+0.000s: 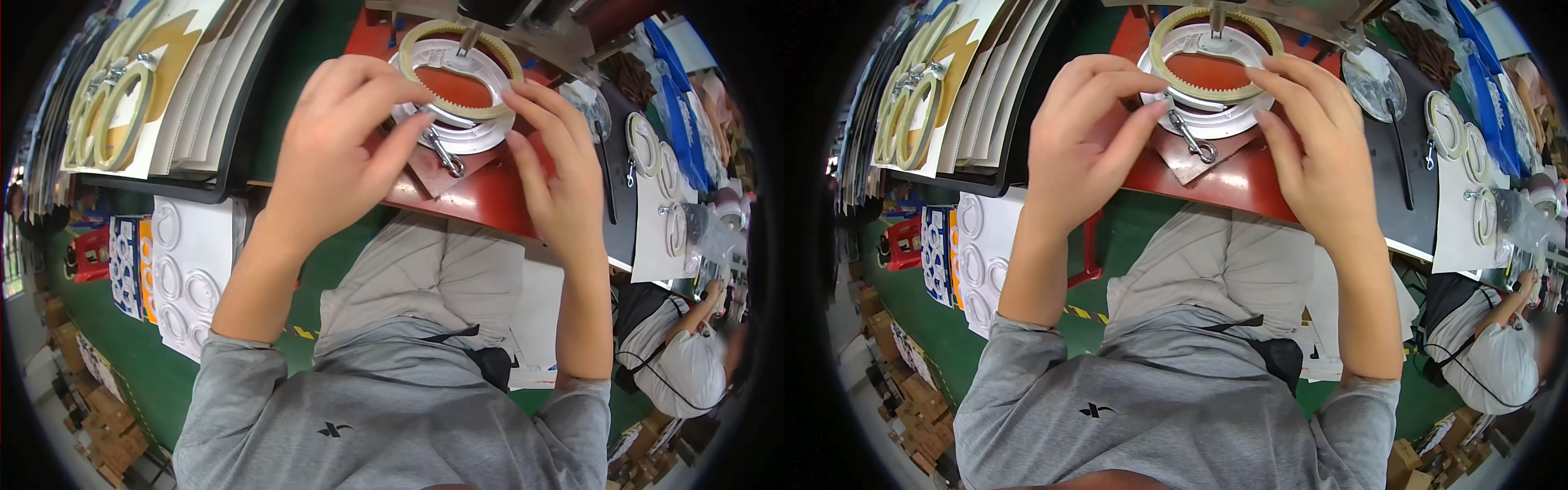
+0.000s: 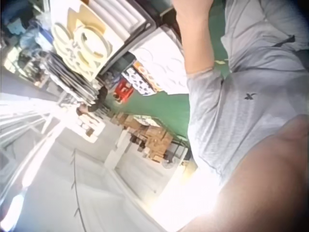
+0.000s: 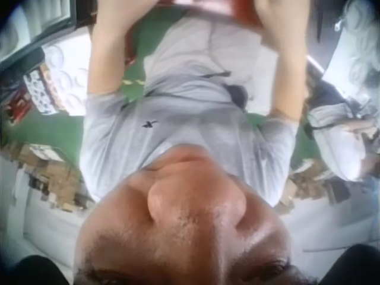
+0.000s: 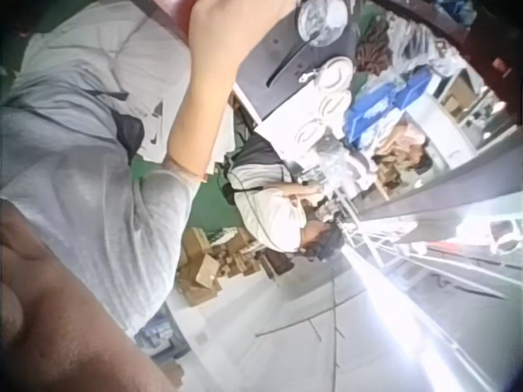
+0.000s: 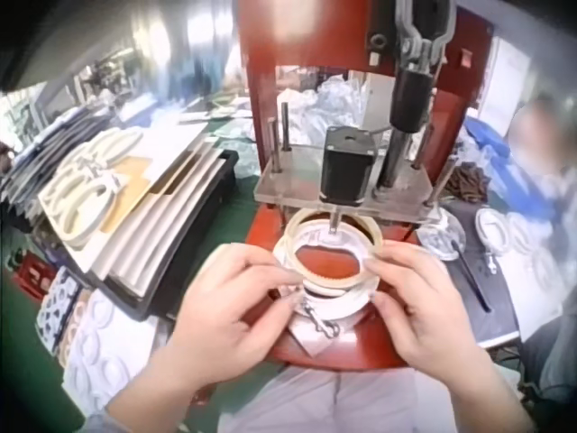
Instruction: Assembling electronic components by applying adhesive to a ring and using a manual press to join it to a base.
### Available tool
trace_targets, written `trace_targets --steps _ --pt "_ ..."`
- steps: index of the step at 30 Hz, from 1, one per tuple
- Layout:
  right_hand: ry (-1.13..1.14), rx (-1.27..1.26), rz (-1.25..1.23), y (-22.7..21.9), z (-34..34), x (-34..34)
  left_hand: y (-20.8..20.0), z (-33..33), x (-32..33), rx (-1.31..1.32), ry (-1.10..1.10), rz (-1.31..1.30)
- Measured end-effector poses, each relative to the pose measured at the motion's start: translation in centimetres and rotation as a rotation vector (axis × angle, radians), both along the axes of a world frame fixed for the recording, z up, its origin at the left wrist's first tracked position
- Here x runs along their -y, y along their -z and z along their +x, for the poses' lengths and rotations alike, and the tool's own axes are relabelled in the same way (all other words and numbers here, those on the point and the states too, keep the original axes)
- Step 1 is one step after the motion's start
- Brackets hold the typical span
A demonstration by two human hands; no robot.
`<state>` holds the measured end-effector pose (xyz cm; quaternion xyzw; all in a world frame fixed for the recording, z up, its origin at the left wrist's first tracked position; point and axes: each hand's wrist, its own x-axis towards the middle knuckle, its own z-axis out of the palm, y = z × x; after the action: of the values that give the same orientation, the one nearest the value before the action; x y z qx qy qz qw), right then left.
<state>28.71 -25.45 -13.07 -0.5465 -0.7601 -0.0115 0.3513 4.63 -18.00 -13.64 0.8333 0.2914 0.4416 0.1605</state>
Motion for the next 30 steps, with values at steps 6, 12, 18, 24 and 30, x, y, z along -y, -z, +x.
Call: trace_targets --steps 6,12,18,24,30 --pt "-0.058 0.067 0.024 1.3 -0.3 -1.8 -0.6 2.3 -0.6 -0.153 0.045 0.147" --pt "-0.081 0.056 0.057 1.4 0.2 -2.5 -1.6 2.7 -0.8 -0.246 0.089 0.196" --pt "-0.097 0.049 0.071 1.5 0.5 -2.8 -2.0 2.6 -0.1 -0.322 0.022 0.201" --pt "-0.117 0.038 0.067 1.7 0.7 -3.0 -2.2 2.9 0.3 -0.402 0.011 0.214" --pt "-0.126 0.035 0.057 1.7 0.9 -3.0 -2.8 1.9 -0.9 -0.342 0.159 0.116"
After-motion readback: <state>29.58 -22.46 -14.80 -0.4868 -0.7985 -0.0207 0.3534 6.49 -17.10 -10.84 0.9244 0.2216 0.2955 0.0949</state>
